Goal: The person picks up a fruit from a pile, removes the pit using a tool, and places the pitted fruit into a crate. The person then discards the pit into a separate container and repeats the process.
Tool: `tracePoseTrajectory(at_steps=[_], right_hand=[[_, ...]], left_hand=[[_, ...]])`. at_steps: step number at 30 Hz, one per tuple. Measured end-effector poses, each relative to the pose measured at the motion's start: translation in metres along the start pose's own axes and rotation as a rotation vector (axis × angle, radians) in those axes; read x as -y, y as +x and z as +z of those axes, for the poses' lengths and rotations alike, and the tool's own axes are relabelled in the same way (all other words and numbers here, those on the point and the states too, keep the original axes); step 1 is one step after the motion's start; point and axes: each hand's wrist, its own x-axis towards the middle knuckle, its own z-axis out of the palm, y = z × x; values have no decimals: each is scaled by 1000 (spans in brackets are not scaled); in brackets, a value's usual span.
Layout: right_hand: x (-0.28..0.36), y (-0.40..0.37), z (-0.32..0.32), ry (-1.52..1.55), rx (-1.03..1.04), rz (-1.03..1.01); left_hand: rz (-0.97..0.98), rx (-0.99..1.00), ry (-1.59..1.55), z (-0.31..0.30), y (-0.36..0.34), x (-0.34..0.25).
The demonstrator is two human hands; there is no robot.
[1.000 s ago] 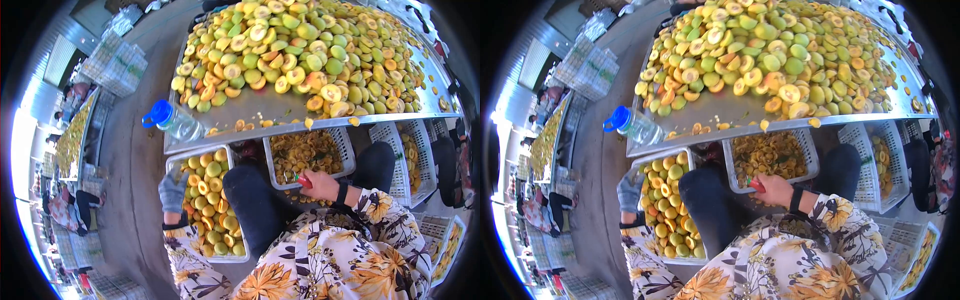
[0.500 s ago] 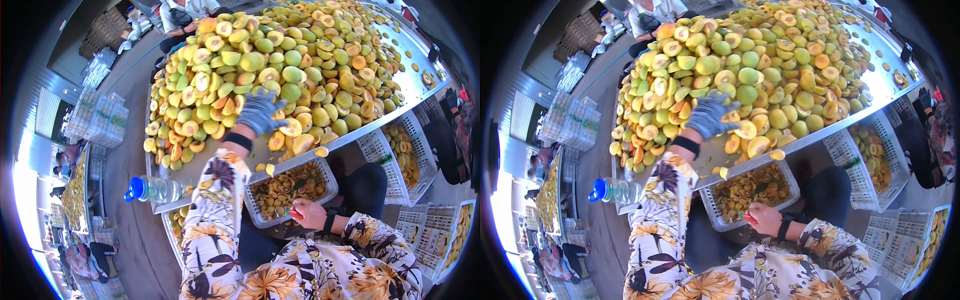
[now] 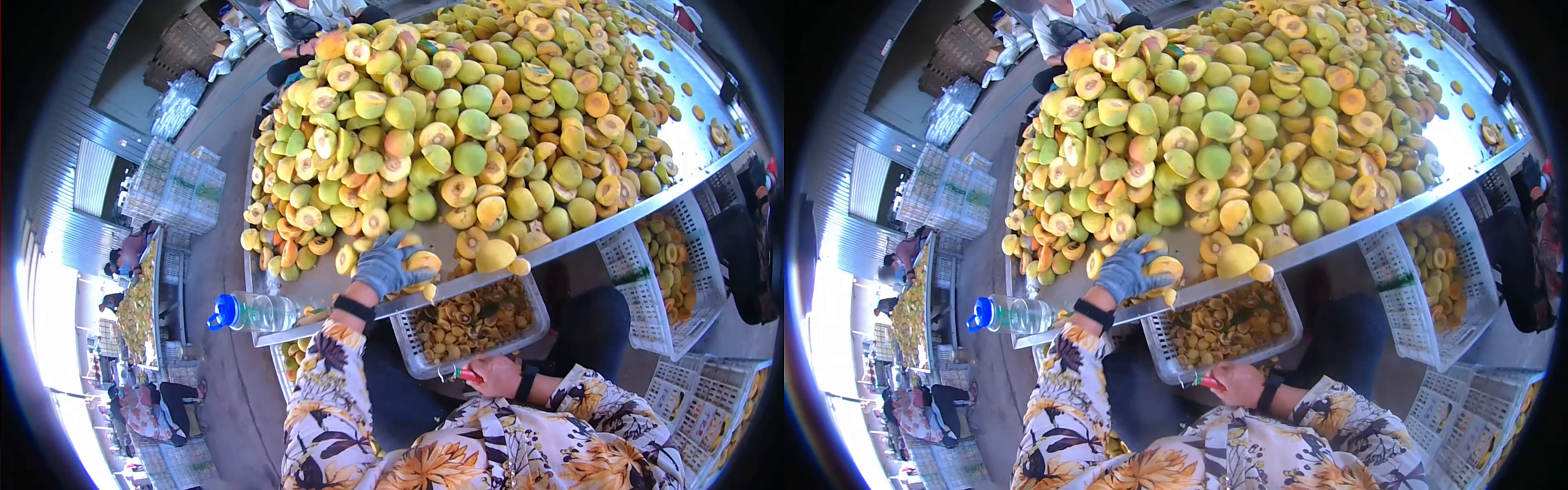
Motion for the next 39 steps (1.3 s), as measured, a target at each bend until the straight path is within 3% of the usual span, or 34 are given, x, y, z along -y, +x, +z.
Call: tracePoseTrajectory(at_steps=[3,4,5,6,7,9,12,14,16,19,20,21,22,23,25,30,32,34,36,38,39], right_hand=[[-2,4,6,32,57,2],[-4,7,7,64,80,-5],[-5,9,7,45,123,46],[-4,11,5,43,121,41],[-2,12,1,60,100,29],[-7,14,2,57,36,19],[-13,16,2,16,3,52],[-12,20,-5,16,-28,37],[-8,21,-10,56,-58,25],[-9,22,-4,32,8,30],[-9,21,-1,31,36,18],[-5,20,-1,35,43,14],[-1,20,-4,49,60,-5],[2,17,-6,66,81,-22],[1,13,-3,58,102,-21],[-4,12,0,-12,100,-11],[-5,13,1,-2,130,-8],[-8,15,4,-38,218,-11],[-9,16,7,-43,233,1],[-12,17,7,-37,159,-47],[-15,17,10,-55,151,-37]], left_hand=[[-154,40,-176,-58,-3,12],[-214,-174,-314,-81,-3,10],[-47,-504,-265,-85,15,27],[-107,-604,-234,-94,33,47],[-135,-698,-4,-110,51,64],[-322,-565,105,-144,88,88],[-396,-471,-351,-135,123,127],[-406,-486,-346,-136,129,124],[-432,-483,-343,-124,125,119],[-259,-484,-370,-93,108,128],[-197,-419,-380,-76,100,125],[-310,-306,-253,-69,89,107],[-285,-201,-350,-55,79,95],[-293,-100,-199,-43,64,81],[-354,-49,-140,-17,45,66],[-213,-126,-3,-13,13,77],[-274,-234,-380,-58,7,83],[-381,-483,-342,-74,16,120],[-593,-441,-20,-80,32,155],[-658,-215,-161,-66,34,174],[-707,-216,-107,-55,38,174]])
